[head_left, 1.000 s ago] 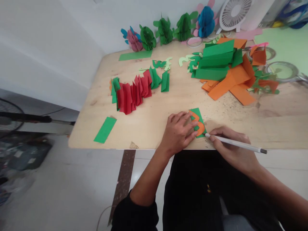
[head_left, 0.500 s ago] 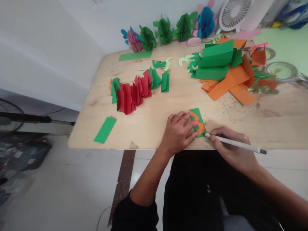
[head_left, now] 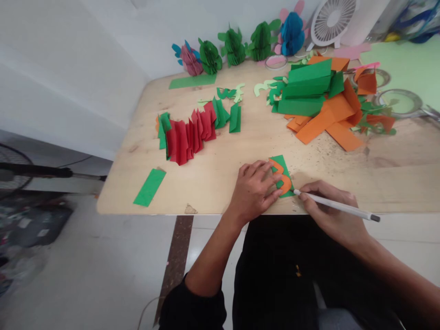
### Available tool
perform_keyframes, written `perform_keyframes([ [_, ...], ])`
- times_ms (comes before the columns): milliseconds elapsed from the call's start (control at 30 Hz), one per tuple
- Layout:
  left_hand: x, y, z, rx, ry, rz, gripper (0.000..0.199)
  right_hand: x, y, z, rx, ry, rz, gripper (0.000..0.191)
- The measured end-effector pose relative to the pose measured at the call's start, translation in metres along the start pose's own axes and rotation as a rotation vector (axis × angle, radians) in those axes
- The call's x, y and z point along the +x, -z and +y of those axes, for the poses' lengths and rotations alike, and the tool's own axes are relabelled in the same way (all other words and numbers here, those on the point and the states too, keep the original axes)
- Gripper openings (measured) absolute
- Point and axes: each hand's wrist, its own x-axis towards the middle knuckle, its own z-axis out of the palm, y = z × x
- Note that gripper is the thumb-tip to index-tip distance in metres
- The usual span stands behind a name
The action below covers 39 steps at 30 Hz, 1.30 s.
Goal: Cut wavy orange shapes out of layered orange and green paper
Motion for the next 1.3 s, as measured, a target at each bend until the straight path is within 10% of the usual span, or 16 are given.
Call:
perform_keyframes([
  [1300, 0.0002, -0.0007, -0.0015, -0.004, -0.016, 0.022, 0.031, 0.0017, -0.0002, 0.0019, 0.025, -0.03, 0.032, 0.009],
])
